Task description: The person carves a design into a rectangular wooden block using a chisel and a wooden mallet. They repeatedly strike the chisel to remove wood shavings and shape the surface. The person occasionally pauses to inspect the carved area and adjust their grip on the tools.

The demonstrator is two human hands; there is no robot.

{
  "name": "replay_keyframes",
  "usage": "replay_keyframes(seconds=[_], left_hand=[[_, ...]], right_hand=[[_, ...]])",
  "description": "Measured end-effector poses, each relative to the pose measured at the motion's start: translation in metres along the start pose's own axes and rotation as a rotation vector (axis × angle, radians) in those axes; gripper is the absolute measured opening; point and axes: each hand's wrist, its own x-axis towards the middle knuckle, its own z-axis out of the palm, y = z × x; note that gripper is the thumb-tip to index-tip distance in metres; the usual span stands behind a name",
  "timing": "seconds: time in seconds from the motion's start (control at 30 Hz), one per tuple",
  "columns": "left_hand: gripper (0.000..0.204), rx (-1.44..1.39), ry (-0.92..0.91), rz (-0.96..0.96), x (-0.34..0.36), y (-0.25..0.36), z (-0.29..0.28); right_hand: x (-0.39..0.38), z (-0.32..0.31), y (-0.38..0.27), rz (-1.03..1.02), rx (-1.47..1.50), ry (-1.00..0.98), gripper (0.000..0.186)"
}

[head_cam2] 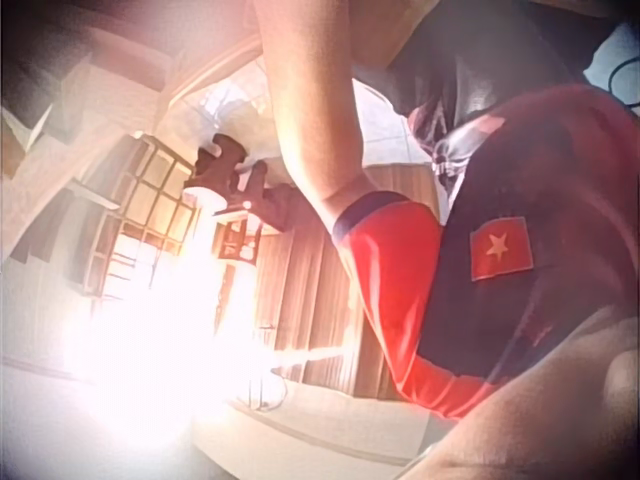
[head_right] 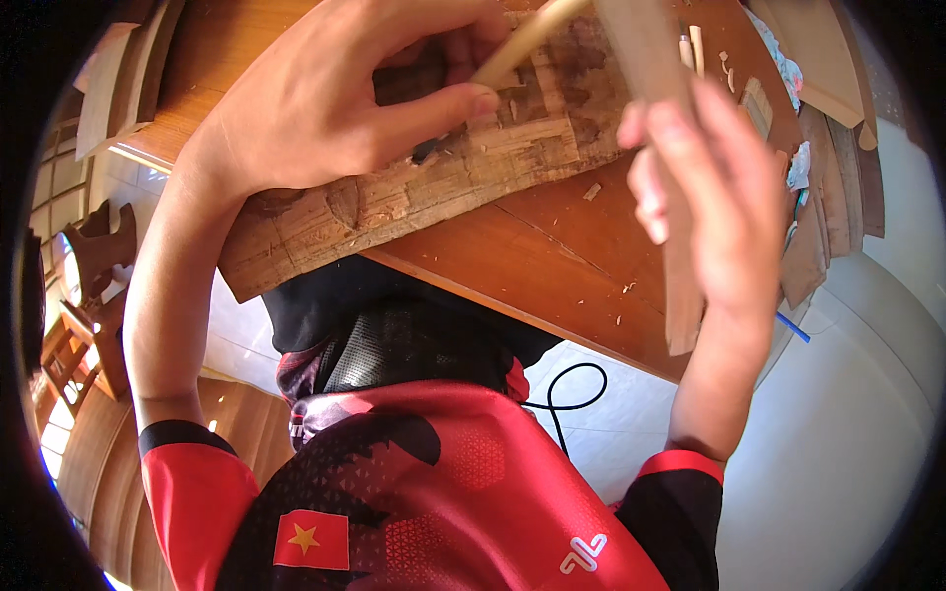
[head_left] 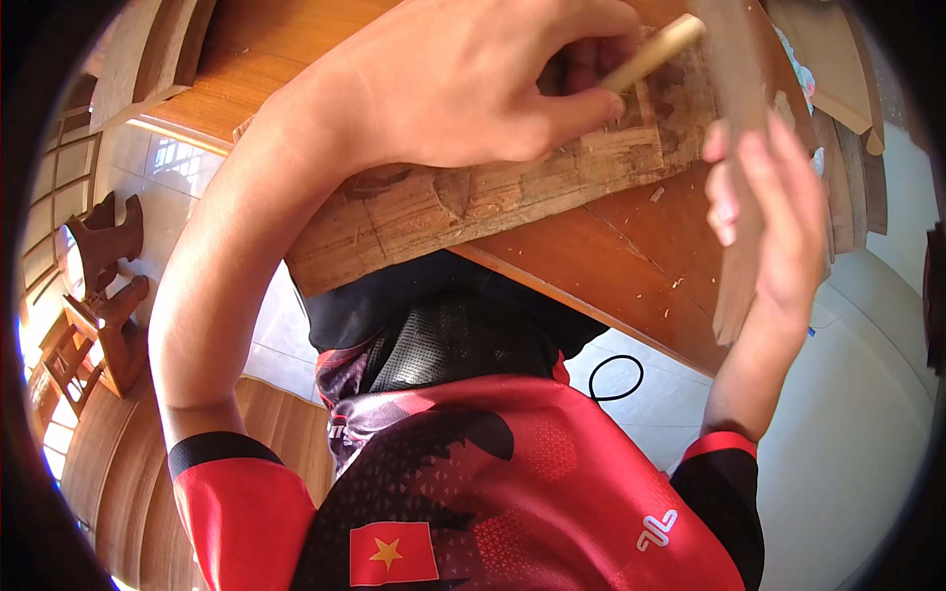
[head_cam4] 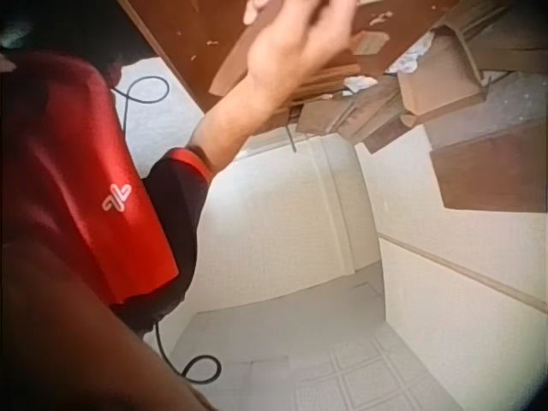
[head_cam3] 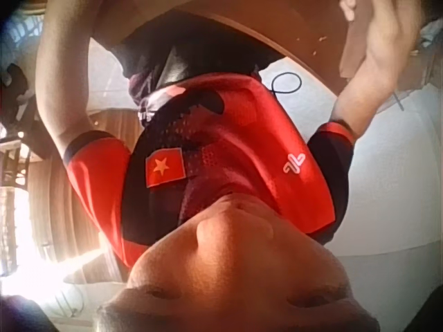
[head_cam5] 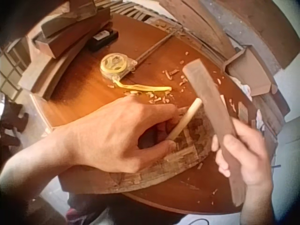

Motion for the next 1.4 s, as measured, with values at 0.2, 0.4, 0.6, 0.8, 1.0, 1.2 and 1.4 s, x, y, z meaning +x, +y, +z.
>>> replay_keyframes(seconds=[0.2, 0.4, 0.6, 0.8, 1.0, 1.2, 1.4], left_hand=[[0.025, 0.068, 0.02, 0.071, -0.002, 0.003, -0.004], [0.027, 0.013, 0.001, -0.016, 0.001, 0.01, -0.003], [0.028, 0.076, -0.039, -0.019, 0.0, 0.002, -0.001], [0.025, 0.043, 0.022, 0.067, -0.001, 0.002, -0.002], [0.026, 0.102, -0.016, 0.02, 0.0, 0.004, -0.001], [0.03, 0.084, -0.096, -0.051, 0.004, -0.007, -0.001], [0.024, 0.086, -0.098, -0.021, 0.006, -0.008, -0.002]], right_hand=[[0.002, -0.003, -0.005, -0.072, 0.146, 0.075, 0.036], [-0.005, -0.001, -0.007, -0.085, 0.233, 0.134, 0.039], [-0.002, 0.001, -0.005, -0.036, 0.212, 0.167, 0.038], [0.002, 0.0, -0.003, -0.014, 0.188, 0.088, 0.036], [0.004, 0.004, 0.002, 0.035, 0.137, 0.031, 0.037], [0.002, 0.007, 0.0, 0.095, 0.109, 0.003, 0.037], [-0.002, 0.015, -0.003, 0.084, 0.115, 0.004, 0.035]])
